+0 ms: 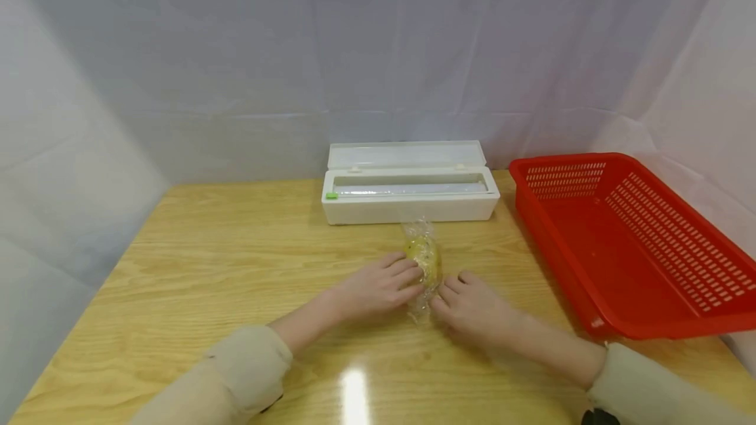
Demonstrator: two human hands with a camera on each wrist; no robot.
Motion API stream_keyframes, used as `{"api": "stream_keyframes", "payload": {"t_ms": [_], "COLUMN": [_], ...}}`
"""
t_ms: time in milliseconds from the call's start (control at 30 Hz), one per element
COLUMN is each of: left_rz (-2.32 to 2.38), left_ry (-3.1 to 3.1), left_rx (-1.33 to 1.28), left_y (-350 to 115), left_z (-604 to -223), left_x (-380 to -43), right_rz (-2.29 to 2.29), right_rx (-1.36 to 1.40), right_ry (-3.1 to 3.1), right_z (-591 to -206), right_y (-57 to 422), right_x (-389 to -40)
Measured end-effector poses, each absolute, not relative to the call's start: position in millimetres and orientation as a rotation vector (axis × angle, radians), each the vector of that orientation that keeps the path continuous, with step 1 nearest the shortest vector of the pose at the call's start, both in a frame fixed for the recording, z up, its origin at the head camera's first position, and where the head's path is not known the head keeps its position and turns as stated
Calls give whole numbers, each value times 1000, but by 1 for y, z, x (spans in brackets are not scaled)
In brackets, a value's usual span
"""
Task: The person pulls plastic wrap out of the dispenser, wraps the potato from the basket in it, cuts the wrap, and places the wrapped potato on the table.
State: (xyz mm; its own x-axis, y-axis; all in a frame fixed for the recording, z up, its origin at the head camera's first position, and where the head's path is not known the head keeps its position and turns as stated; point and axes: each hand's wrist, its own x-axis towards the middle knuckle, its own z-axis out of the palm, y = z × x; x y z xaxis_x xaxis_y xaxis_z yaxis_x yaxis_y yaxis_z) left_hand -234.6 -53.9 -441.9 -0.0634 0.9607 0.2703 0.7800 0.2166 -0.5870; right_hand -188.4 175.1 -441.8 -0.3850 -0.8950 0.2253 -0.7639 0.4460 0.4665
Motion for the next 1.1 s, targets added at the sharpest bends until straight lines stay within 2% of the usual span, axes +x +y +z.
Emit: {"api": "stream_keyframes", "payload": {"t_ms": [333, 667, 1100], "left_rz": [460, 356, 133], "left_ry": [-1944, -2126, -2062], "left_rx": [-1595, -1610, -1564], "left_y": [-43, -36, -28], "left_z": [-446, -445, -449], "left_x": [-236, -235, -235], "right_rz": [-445, 10, 133], "right_rx": [1392, 1217, 1151], "right_ry": [-2207, -2451, -2308], "right_z": [-450, -435, -436], "right_y": [167, 172, 176], "right_x": [-190, -183, -192]}}
